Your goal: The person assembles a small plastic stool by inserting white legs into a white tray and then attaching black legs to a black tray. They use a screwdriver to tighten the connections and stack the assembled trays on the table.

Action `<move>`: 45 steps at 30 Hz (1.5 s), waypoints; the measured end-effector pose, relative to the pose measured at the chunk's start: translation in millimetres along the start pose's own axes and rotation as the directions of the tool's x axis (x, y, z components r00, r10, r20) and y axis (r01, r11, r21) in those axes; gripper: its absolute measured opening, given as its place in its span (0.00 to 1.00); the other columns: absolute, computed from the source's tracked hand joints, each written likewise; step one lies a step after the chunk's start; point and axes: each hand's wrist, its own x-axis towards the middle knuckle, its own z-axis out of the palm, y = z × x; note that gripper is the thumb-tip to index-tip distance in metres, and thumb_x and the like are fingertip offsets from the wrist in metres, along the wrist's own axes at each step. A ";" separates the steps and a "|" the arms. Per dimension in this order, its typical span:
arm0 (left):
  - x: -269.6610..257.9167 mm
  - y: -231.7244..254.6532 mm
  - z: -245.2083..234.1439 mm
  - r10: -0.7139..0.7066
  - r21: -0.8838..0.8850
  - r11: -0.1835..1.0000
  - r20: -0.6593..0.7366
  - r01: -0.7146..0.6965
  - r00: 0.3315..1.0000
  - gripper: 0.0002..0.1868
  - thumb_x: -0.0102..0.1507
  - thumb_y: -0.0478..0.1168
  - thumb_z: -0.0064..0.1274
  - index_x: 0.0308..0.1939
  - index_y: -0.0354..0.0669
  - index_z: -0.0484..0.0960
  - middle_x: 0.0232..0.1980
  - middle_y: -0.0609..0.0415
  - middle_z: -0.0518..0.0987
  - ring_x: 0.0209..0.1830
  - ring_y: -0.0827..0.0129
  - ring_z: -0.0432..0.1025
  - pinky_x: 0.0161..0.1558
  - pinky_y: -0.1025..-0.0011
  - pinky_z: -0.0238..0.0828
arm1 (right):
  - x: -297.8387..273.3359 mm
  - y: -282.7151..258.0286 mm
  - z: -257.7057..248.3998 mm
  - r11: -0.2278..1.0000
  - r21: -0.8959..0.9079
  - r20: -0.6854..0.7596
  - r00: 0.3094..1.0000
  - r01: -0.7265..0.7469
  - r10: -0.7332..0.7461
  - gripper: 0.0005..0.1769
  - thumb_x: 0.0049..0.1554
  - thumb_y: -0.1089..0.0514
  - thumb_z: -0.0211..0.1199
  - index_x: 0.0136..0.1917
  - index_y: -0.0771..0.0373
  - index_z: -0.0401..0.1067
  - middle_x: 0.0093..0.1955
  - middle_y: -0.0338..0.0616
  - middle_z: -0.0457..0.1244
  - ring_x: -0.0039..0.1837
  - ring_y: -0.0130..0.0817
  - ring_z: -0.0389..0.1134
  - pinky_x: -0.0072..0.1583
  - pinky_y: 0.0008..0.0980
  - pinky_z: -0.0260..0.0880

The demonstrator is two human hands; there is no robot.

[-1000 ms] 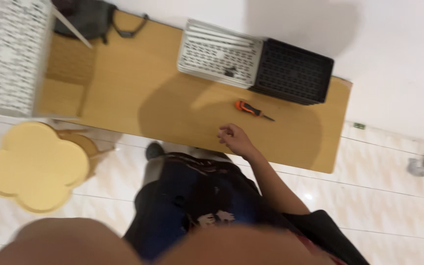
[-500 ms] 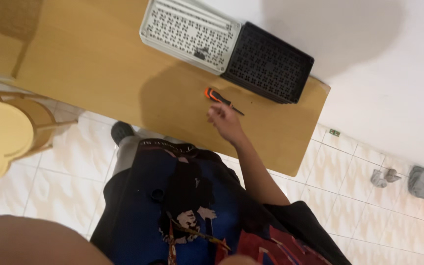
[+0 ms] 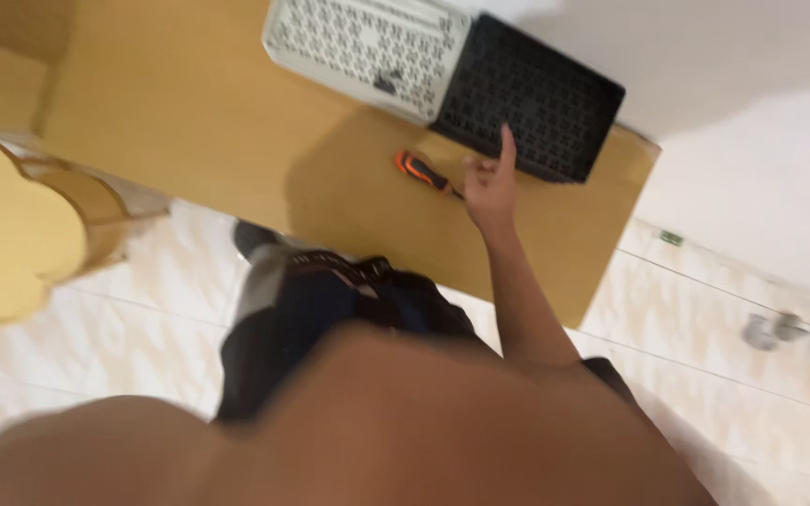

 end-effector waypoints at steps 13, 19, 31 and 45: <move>-94.5 -310.7 3.6 -0.692 0.092 0.676 -0.262 0.732 0.672 0.17 0.61 0.46 0.62 0.45 0.37 0.81 0.35 0.52 0.83 0.34 0.70 0.77 0.41 0.70 0.75 | 27.4 -11.4 -3.4 0.958 -0.275 -0.147 0.981 0.080 -0.124 0.08 0.63 0.56 0.64 0.54 0.59 0.76 0.41 0.55 0.70 0.44 0.51 0.73 0.46 0.42 0.72; -113.2 -351.3 3.6 -0.769 -0.085 0.626 -0.234 0.775 0.595 0.16 0.63 0.47 0.59 0.46 0.37 0.81 0.42 0.53 0.84 0.43 0.70 0.78 0.48 0.70 0.75 | 7.4 -41.9 4.6 1.000 -0.021 -0.194 0.981 0.002 -0.006 0.10 0.64 0.56 0.64 0.56 0.62 0.75 0.44 0.49 0.72 0.45 0.42 0.76 0.47 0.37 0.75; -82.4 -341.2 -19.0 -0.679 -0.648 0.710 -0.524 0.277 0.514 0.20 0.67 0.34 0.53 0.62 0.36 0.70 0.58 0.50 0.79 0.57 0.66 0.75 0.60 0.68 0.72 | -52.9 -150.7 51.6 0.833 0.010 0.291 0.795 0.553 -0.532 0.13 0.59 0.57 0.66 0.58 0.58 0.78 0.51 0.45 0.72 0.53 0.44 0.74 0.55 0.41 0.75; -184.5 -328.5 -56.1 -0.623 -0.596 0.780 -0.713 0.189 0.321 0.12 0.69 0.30 0.50 0.58 0.35 0.73 0.53 0.51 0.80 0.51 0.70 0.75 0.54 0.70 0.73 | 32.7 -52.6 8.3 0.862 -0.199 0.012 0.881 0.466 -0.473 0.12 0.58 0.66 0.63 0.56 0.66 0.74 0.55 0.56 0.68 0.58 0.54 0.69 0.62 0.45 0.69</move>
